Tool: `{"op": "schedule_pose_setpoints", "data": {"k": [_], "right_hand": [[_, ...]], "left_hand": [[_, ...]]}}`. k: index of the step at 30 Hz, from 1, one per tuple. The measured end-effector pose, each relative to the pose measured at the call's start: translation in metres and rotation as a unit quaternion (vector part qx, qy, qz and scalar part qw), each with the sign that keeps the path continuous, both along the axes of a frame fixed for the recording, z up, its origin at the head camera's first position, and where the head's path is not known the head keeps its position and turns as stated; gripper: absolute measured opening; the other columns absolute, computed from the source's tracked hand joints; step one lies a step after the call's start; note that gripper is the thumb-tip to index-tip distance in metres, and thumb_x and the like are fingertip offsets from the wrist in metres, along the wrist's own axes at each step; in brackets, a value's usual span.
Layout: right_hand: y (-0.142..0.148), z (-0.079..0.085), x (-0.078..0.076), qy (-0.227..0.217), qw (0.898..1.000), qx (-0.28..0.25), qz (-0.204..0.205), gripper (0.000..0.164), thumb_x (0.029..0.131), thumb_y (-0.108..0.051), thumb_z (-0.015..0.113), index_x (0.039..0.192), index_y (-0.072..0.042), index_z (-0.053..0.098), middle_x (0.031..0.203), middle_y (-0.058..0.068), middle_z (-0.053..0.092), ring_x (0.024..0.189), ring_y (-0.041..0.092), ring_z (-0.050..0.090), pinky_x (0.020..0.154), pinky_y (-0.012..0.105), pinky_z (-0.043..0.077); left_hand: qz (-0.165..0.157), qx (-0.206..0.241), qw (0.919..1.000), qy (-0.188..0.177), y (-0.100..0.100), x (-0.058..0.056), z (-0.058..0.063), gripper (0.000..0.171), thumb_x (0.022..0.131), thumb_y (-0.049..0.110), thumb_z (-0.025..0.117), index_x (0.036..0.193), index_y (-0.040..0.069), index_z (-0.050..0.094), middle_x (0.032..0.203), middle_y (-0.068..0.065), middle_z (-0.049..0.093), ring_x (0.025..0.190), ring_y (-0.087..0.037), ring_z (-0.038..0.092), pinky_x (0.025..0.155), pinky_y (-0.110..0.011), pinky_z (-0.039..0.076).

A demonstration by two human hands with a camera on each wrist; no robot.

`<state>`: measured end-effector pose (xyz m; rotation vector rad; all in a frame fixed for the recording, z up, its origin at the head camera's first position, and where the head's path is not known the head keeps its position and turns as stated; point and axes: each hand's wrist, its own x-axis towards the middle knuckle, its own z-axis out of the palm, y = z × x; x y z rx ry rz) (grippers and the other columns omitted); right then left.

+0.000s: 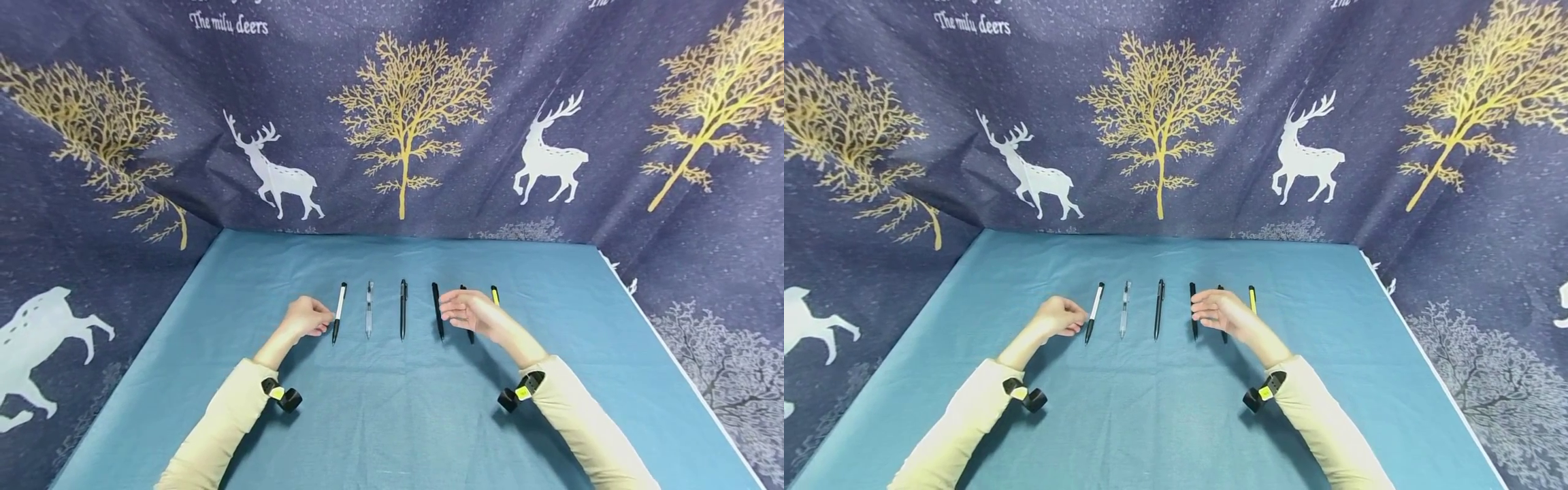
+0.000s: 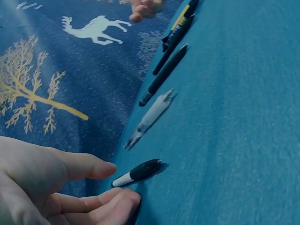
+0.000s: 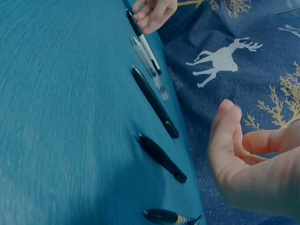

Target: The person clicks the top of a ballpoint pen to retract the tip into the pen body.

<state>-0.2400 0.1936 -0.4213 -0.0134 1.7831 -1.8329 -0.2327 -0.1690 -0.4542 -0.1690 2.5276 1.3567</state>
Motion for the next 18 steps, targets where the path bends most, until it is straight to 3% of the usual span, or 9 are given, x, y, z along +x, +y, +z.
{"op": "schedule_pose_setpoints", "data": {"k": [6,11,18], "right_hand": [[-0.009,0.0,-0.001,-0.007,1.0,-0.001,0.006,0.037,0.103,-0.014,0.041,0.134,0.005,0.043,0.099,0.0,0.065,0.083,0.009,0.065,0.083,0.024,0.054],[-0.012,-0.003,-0.002,-0.013,1.0,-0.026,0.012,0.034,0.103,-0.013,0.04,0.131,0.006,0.044,0.091,-0.004,0.066,0.078,0.007,0.064,0.073,0.019,0.053],[-0.015,-0.007,-0.005,-0.019,0.999,-0.037,0.02,0.028,0.103,-0.014,0.042,0.125,0.001,0.05,0.092,-0.004,0.066,0.078,0.007,0.063,0.075,0.02,0.052]], "left_hand": [[-0.01,-0.048,0.9987,0.014,0.008,-0.001,0.002,0.021,0.086,0.017,0.073,0.093,-0.003,0.074,0.076,-0.011,0.071,0.061,-0.012,0.064,0.059,-0.026,0.059],[-0.019,-0.065,0.9975,0.022,0.011,-0.002,0.002,0.019,0.084,0.017,0.075,0.087,-0.002,0.074,0.07,-0.01,0.07,0.058,-0.012,0.064,0.057,-0.026,0.059],[-0.028,-0.081,0.9958,0.032,0.012,-0.003,0.004,0.019,0.078,0.013,0.08,0.084,-0.003,0.073,0.067,-0.01,0.07,0.054,-0.011,0.065,0.056,-0.026,0.059]]}}
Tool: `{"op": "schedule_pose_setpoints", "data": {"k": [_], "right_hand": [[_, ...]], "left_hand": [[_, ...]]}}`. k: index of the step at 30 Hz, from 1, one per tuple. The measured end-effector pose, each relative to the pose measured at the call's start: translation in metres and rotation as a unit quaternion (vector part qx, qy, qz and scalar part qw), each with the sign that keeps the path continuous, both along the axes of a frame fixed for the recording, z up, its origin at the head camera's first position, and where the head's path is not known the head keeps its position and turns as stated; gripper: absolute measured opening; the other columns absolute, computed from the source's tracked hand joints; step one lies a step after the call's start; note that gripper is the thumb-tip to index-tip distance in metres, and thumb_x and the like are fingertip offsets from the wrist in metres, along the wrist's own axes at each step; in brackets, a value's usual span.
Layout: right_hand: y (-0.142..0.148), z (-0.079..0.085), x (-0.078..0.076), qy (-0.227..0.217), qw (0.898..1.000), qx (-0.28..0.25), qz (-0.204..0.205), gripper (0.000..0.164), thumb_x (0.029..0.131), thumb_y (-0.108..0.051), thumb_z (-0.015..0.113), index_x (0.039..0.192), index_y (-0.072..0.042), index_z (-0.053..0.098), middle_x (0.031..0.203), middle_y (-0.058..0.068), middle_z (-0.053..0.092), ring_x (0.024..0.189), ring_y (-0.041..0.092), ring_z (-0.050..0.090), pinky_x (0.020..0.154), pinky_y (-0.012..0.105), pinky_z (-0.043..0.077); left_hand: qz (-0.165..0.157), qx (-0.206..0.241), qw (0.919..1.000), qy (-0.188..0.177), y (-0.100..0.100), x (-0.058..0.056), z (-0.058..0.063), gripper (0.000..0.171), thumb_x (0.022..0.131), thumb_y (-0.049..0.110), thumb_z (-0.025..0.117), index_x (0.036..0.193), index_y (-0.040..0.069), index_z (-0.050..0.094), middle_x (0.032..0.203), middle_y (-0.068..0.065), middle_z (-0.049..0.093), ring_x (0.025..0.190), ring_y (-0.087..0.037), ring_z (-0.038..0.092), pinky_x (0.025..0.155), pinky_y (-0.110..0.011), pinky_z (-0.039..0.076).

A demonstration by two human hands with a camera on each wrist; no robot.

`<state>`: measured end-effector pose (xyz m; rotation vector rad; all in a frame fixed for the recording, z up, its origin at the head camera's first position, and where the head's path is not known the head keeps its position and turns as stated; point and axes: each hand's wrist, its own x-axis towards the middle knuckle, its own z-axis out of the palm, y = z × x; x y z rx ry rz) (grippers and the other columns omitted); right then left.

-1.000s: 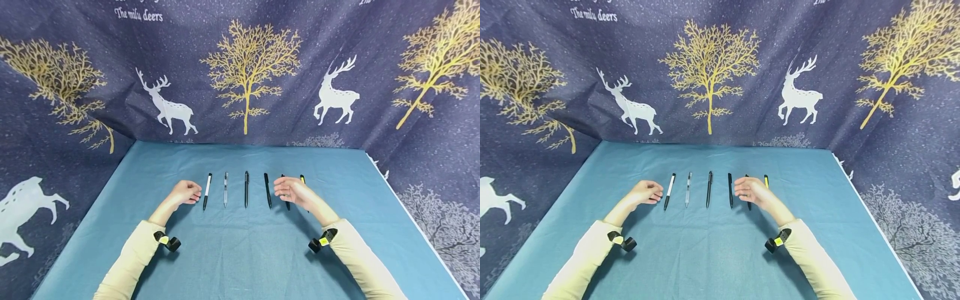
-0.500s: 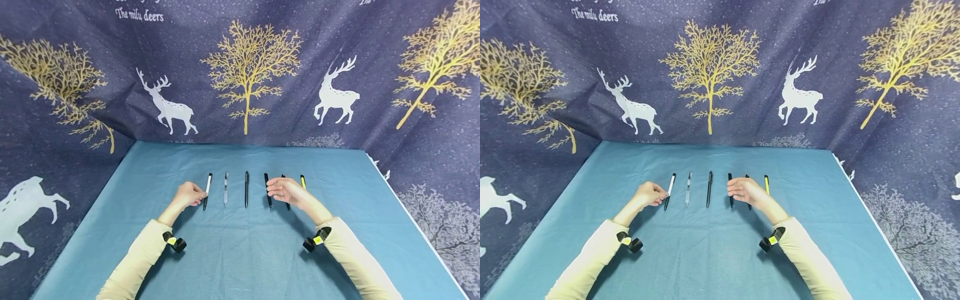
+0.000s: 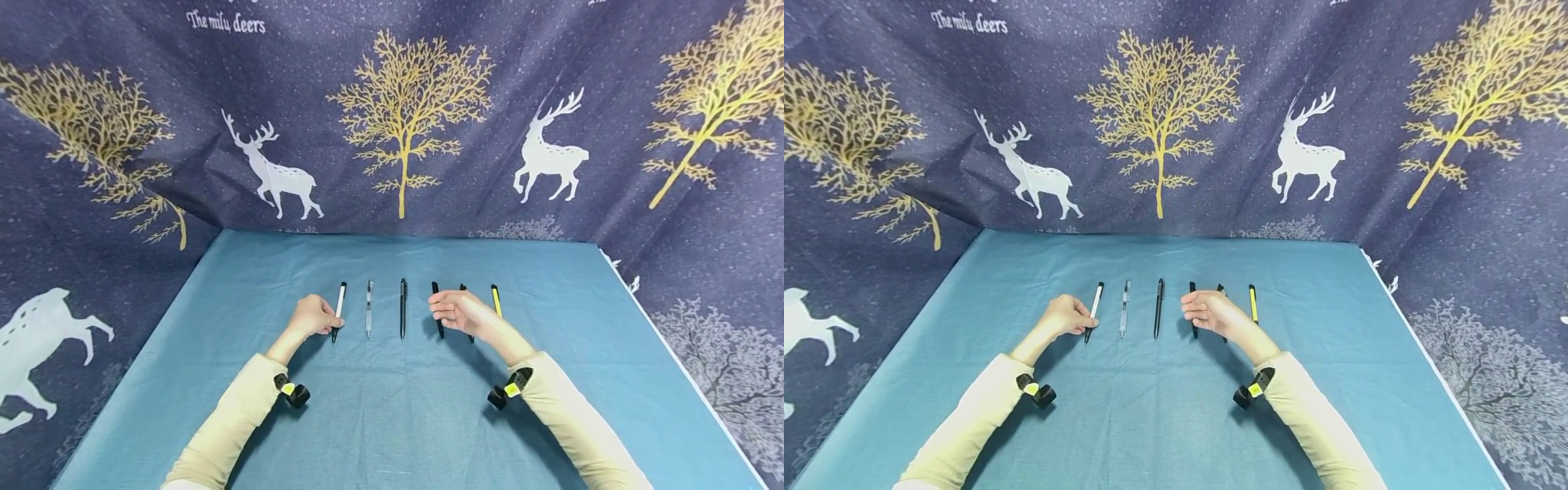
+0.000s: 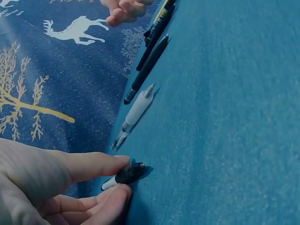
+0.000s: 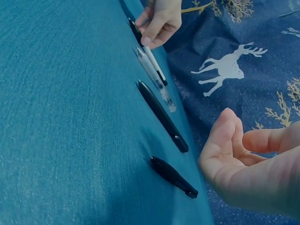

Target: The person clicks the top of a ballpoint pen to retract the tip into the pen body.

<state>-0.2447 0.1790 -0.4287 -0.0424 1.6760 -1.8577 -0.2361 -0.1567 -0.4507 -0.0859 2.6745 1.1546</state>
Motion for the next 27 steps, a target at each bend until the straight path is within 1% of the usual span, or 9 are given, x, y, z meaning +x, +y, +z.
{"op": "schedule_pose_setpoints", "data": {"k": [3,7,11,14,16,18,21,24,27], "right_hand": [[-0.002,0.001,0.0,0.001,1.0,0.001,0.002,0.029,0.103,-0.014,0.042,0.126,0.002,0.049,0.092,-0.004,0.066,0.078,0.007,0.063,0.074,0.02,0.052],[-0.004,0.002,0.0,-0.002,1.0,0.002,-0.001,0.027,0.103,-0.013,0.041,0.124,0.001,0.049,0.091,-0.004,0.066,0.077,0.007,0.062,0.073,0.019,0.052],[-0.007,0.002,0.0,-0.007,1.0,0.0,-0.003,0.026,0.103,-0.013,0.041,0.124,0.001,0.05,0.09,-0.004,0.066,0.076,0.007,0.062,0.072,0.018,0.052],[-0.009,0.001,-0.001,-0.01,1.0,-0.009,-0.001,0.025,0.103,-0.012,0.04,0.122,0.0,0.051,0.089,-0.004,0.066,0.076,0.007,0.063,0.073,0.017,0.053],[-0.01,0.0,-0.002,-0.013,1.0,-0.014,0.0,0.026,0.103,-0.012,0.04,0.123,0.001,0.05,0.089,-0.004,0.067,0.076,0.007,0.063,0.073,0.017,0.053],[-0.01,-0.002,-0.002,-0.012,1.0,-0.015,0.0,0.03,0.103,-0.011,0.039,0.127,0.005,0.047,0.089,-0.003,0.067,0.076,0.007,0.063,0.073,0.017,0.053],[-0.011,-0.003,-0.002,-0.014,1.0,-0.009,-0.006,0.034,0.103,-0.011,0.039,0.13,0.008,0.044,0.089,-0.003,0.067,0.075,0.007,0.063,0.072,0.017,0.053],[-0.011,-0.004,-0.002,-0.016,1.0,-0.007,-0.007,0.034,0.103,-0.011,0.04,0.131,0.008,0.043,0.09,-0.003,0.067,0.076,0.007,0.062,0.071,0.017,0.052],[-0.012,-0.004,-0.002,-0.019,1.0,-0.006,-0.006,0.034,0.103,-0.011,0.04,0.131,0.007,0.043,0.09,-0.004,0.067,0.076,0.007,0.062,0.071,0.017,0.052]], "left_hand": [[0.002,0.012,0.9999,-0.007,-0.001,-0.001,0.0,0.018,0.078,0.011,0.079,0.086,-0.004,0.072,0.069,-0.011,0.07,0.055,-0.01,0.064,0.058,-0.026,0.059],[0.008,0.055,0.9978,-0.035,-0.004,-0.004,-0.002,0.018,0.08,0.009,0.077,0.09,-0.006,0.071,0.076,-0.013,0.07,0.059,-0.01,0.065,0.063,-0.027,0.061],[0.006,0.111,0.991,-0.075,-0.008,-0.006,-0.005,0.023,0.085,0.008,0.072,0.101,-0.008,0.069,0.093,-0.018,0.072,0.069,-0.012,0.067,0.07,-0.029,0.061],[0.0,0.143,0.9849,-0.098,-0.01,-0.006,-0.004,0.028,0.088,0.006,0.068,0.111,-0.011,0.066,0.108,-0.022,0.07,0.078,-0.013,0.068,0.075,-0.029,0.061],[-0.008,0.16,0.9812,-0.108,-0.011,-0.006,-0.003,0.031,0.09,0.004,0.065,0.116,-0.013,0.063,0.114,-0.025,0.067,0.081,-0.013,0.067,0.077,-0.029,0.06],[-0.014,0.175,0.9776,-0.116,-0.011,-0.007,-0.003,0.033,0.091,0.003,0.063,0.119,-0.013,0.061,0.115,-0.025,0.066,0.082,-0.013,0.066,0.079,-0.028,0.06],[-0.025,0.193,0.9733,-0.122,-0.01,-0.007,-0.003,0.033,0.092,0.004,0.062,0.12,-0.014,0.059,0.112,-0.022,0.066,0.081,-0.012,0.065,0.08,-0.028,0.06],[-0.03,0.206,0.97,-0.125,-0.009,-0.008,-0.004,0.034,0.093,0.005,0.061,0.122,-0.013,0.058,0.11,-0.02,0.065,0.082,-0.014,0.065,0.081,-0.03,0.06],[-0.044,0.222,0.9658,-0.127,-0.006,-0.006,-0.005,0.037,0.094,0.005,0.059,0.126,-0.013,0.054,0.115,-0.023,0.062,0.089,-0.017,0.065,0.086,-0.033,0.059]]}}
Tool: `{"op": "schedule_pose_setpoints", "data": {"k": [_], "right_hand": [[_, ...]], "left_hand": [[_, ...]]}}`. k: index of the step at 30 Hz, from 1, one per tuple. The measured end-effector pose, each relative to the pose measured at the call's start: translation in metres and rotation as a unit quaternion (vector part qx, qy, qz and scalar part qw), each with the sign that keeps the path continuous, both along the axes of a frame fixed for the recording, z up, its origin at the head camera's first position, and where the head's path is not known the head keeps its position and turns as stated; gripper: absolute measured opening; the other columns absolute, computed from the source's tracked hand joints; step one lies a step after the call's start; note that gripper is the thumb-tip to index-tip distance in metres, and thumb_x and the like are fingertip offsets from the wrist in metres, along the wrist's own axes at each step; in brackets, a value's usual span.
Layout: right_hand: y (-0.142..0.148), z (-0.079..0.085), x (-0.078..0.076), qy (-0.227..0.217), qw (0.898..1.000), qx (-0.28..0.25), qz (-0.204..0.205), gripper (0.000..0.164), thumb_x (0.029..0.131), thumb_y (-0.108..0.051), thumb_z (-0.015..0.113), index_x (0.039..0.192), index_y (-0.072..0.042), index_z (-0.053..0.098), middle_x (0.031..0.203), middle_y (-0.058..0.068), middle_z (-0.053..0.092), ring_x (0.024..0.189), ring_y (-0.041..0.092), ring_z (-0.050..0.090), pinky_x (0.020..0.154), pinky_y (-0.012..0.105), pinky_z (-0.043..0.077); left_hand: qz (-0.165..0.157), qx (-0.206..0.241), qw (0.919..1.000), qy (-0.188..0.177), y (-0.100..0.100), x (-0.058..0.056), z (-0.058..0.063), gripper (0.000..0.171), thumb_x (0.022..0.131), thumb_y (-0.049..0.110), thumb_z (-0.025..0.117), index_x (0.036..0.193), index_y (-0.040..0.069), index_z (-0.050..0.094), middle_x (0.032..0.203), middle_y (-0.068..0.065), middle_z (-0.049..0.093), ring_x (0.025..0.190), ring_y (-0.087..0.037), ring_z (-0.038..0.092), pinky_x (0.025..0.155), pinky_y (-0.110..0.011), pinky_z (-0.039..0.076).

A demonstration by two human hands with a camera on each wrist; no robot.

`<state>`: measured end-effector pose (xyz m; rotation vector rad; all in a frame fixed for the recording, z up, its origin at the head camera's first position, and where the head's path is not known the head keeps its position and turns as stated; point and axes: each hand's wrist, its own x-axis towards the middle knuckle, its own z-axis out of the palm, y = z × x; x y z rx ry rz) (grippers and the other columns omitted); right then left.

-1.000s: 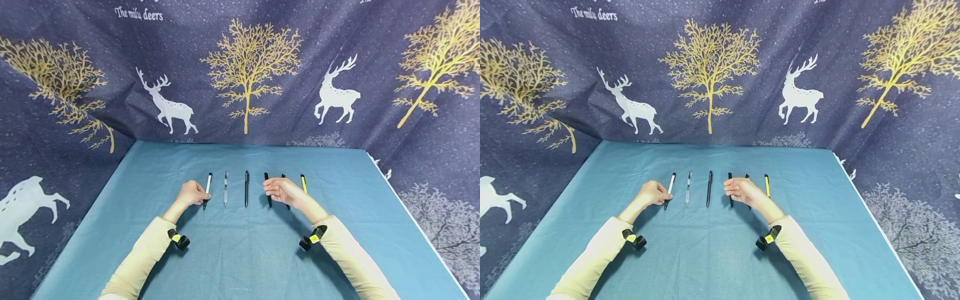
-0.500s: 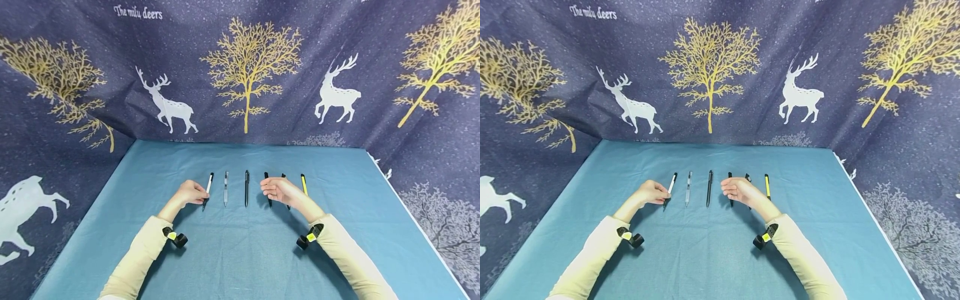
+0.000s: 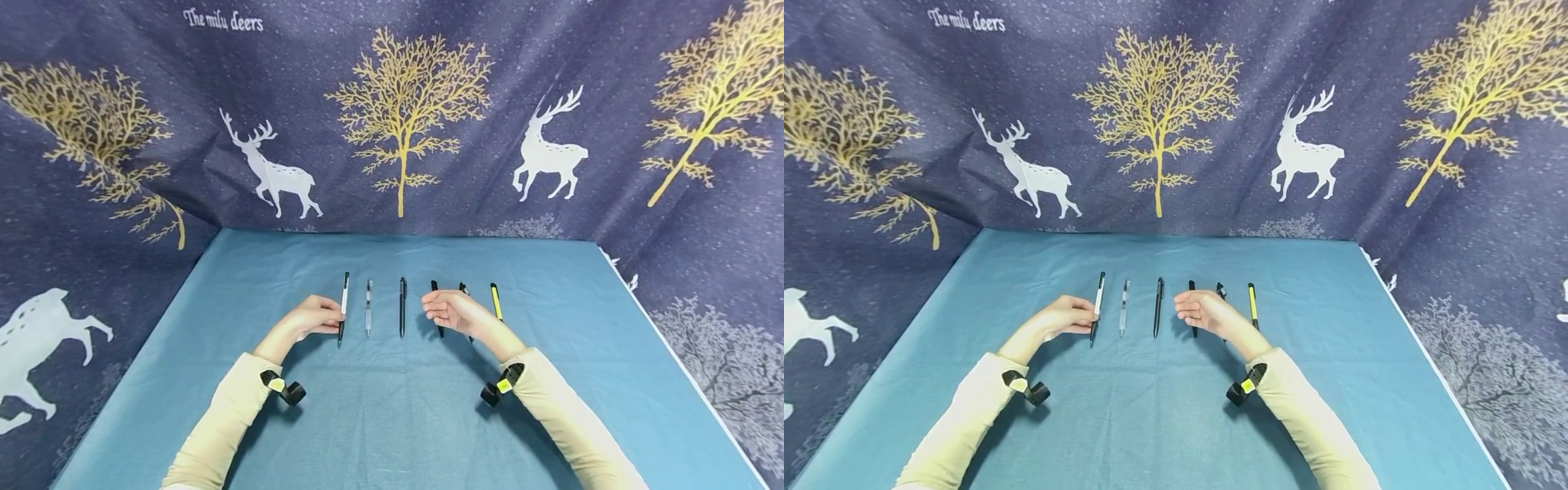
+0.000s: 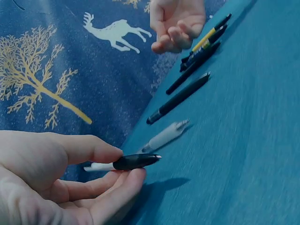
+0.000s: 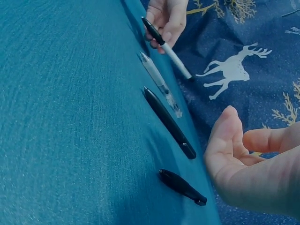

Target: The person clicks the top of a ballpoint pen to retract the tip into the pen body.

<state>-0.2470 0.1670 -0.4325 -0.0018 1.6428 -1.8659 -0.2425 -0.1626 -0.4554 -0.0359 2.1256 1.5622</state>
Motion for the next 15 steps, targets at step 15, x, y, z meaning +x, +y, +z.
{"op": "schedule_pose_setpoints", "data": {"k": [15], "right_hand": [[-0.011,0.0,-0.002,-0.024,0.999,-0.022,-0.002,0.034,0.101,-0.008,0.041,0.132,0.007,0.042,0.088,-0.001,0.067,0.074,0.008,0.063,0.069,0.016,0.053]], "left_hand": [[-0.086,0.123,0.988,-0.037,0.025,0.008,0.007,0.045,0.097,0.006,0.054,0.137,-0.009,0.042,0.118,-0.027,0.065,0.099,-0.022,0.07,0.094,-0.038,0.055]]}}
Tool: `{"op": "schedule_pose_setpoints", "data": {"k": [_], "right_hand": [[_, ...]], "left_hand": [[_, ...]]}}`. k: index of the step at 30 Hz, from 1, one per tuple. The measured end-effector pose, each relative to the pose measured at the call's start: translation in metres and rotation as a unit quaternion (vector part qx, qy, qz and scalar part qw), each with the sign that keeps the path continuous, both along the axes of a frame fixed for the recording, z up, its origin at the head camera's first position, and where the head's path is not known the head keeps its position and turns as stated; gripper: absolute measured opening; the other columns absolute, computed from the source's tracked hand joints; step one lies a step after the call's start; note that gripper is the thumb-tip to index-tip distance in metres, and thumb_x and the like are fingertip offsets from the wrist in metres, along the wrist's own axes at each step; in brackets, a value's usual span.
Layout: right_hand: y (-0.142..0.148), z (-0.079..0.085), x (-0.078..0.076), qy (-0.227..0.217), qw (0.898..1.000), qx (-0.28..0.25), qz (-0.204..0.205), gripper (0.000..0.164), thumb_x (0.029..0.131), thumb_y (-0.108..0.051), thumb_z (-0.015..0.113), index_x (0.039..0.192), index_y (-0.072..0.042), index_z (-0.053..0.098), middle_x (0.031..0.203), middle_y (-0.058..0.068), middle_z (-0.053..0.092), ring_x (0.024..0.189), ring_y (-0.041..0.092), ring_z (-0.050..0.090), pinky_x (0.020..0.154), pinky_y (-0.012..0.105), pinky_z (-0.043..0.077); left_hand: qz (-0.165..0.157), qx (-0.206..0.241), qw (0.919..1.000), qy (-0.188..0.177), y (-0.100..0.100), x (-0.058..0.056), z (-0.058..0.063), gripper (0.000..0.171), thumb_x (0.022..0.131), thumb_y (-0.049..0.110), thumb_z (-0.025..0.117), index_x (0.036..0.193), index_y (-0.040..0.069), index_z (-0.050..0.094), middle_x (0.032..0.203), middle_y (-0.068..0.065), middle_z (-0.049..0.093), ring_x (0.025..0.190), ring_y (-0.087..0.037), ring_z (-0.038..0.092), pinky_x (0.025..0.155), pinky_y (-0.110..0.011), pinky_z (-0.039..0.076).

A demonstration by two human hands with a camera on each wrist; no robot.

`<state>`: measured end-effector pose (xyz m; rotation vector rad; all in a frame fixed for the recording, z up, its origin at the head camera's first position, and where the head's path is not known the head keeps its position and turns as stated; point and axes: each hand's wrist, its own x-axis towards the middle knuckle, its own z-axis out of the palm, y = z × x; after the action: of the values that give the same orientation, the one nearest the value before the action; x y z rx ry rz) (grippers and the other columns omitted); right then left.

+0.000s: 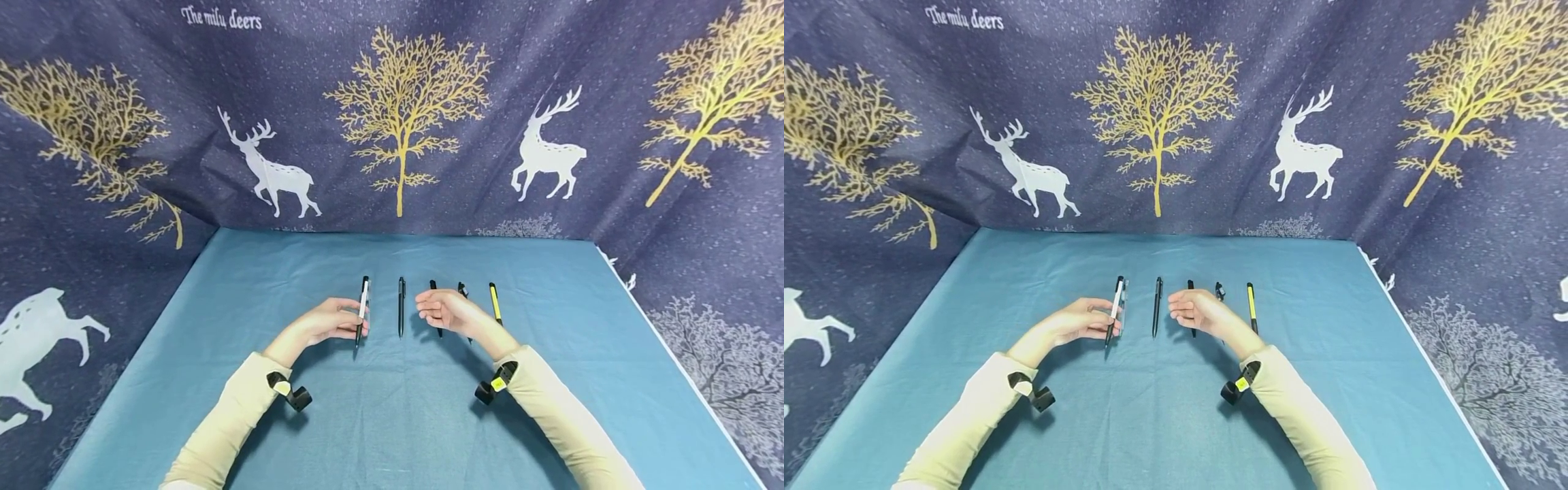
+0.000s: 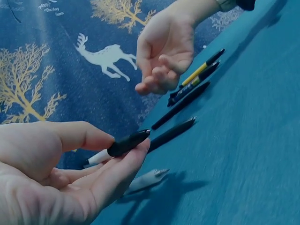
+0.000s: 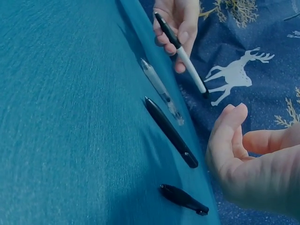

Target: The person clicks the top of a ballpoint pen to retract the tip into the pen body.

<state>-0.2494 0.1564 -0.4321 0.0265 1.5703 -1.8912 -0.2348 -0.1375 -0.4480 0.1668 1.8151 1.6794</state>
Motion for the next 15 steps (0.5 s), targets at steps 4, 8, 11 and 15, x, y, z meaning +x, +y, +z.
{"op": "schedule_pose_setpoints", "data": {"k": [4,8,11,15], "right_hand": [[-0.004,0.0,-0.001,0.003,1.0,-0.003,-0.006,0.034,0.101,-0.007,0.04,0.132,0.008,0.04,0.086,-0.001,0.067,0.074,0.008,0.064,0.069,0.016,0.054],[-0.006,-0.001,-0.001,0.006,1.0,0.002,-0.009,0.038,0.101,-0.007,0.04,0.135,0.01,0.038,0.087,-0.001,0.068,0.076,0.009,0.065,0.074,0.018,0.055],[-0.009,-0.002,-0.002,0.007,1.0,0.009,-0.011,0.042,0.1,-0.007,0.04,0.138,0.011,0.035,0.088,-0.001,0.068,0.078,0.009,0.065,0.079,0.019,0.055],[-0.012,-0.003,-0.002,0.005,1.0,0.01,-0.017,0.044,0.1,-0.008,0.04,0.14,0.011,0.033,0.091,0.0,0.068,0.08,0.011,0.066,0.083,0.021,0.055]], "left_hand": [[-0.03,0.01,0.9995,0.005,0.006,0.001,0.001,0.047,0.098,0.006,0.053,0.141,-0.008,0.039,0.127,-0.032,0.058,0.104,-0.025,0.069,0.095,-0.04,0.055],[-0.061,0.018,0.9979,0.01,0.012,0.003,0.002,0.049,0.097,0.008,0.054,0.141,-0.008,0.039,0.128,-0.032,0.056,0.102,-0.022,0.069,0.095,-0.041,0.055],[-0.085,0.026,0.996,0.007,0.017,0.006,0.003,0.049,0.096,0.008,0.055,0.14,-0.008,0.04,0.129,-0.034,0.055,0.104,-0.025,0.068,0.095,-0.042,0.055],[-0.102,0.041,0.9939,0.001,0.021,0.009,0.001,0.049,0.097,0.007,0.054,0.14,-0.01,0.038,0.129,-0.034,0.055,0.1,-0.022,0.069,0.095,-0.043,0.055]]}}
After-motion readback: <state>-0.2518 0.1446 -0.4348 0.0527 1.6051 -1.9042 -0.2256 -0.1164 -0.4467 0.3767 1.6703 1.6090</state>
